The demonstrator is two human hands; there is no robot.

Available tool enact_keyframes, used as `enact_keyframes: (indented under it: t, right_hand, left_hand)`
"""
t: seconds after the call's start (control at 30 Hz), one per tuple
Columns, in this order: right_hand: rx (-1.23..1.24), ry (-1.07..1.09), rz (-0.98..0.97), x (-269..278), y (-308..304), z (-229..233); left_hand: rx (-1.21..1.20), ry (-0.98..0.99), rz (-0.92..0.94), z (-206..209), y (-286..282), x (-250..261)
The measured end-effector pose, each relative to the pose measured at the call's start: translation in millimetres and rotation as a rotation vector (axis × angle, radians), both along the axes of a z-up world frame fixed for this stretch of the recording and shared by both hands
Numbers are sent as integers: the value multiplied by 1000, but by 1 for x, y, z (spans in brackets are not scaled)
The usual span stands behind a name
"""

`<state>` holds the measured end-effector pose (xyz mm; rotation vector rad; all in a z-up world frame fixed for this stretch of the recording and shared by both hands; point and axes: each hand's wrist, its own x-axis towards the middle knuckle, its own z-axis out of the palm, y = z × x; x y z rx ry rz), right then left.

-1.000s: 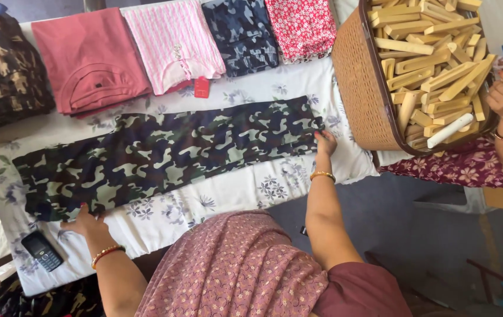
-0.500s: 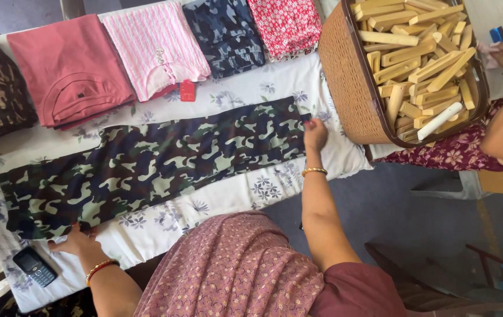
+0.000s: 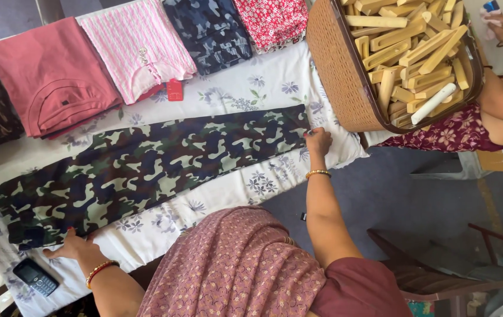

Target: Fold various pieces of clothing and stack them on a table.

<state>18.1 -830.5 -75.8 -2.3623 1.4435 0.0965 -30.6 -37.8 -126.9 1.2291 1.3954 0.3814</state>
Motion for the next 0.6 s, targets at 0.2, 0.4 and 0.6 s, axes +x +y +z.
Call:
enact_keyframes:
  t: [0.2, 0.4, 0.6]
  right_hand:
    - [-69, -184, 7, -1, 3, -24]
    - [214, -313, 92, 53, -43, -59]
    - [490, -750, -22, 143, -63, 11]
  left_hand:
    - [-96, -96, 160, 9, 18, 12]
    - [-391, -296, 128, 21, 57, 47]
    - [-371, -619, 20, 83, 71, 107]
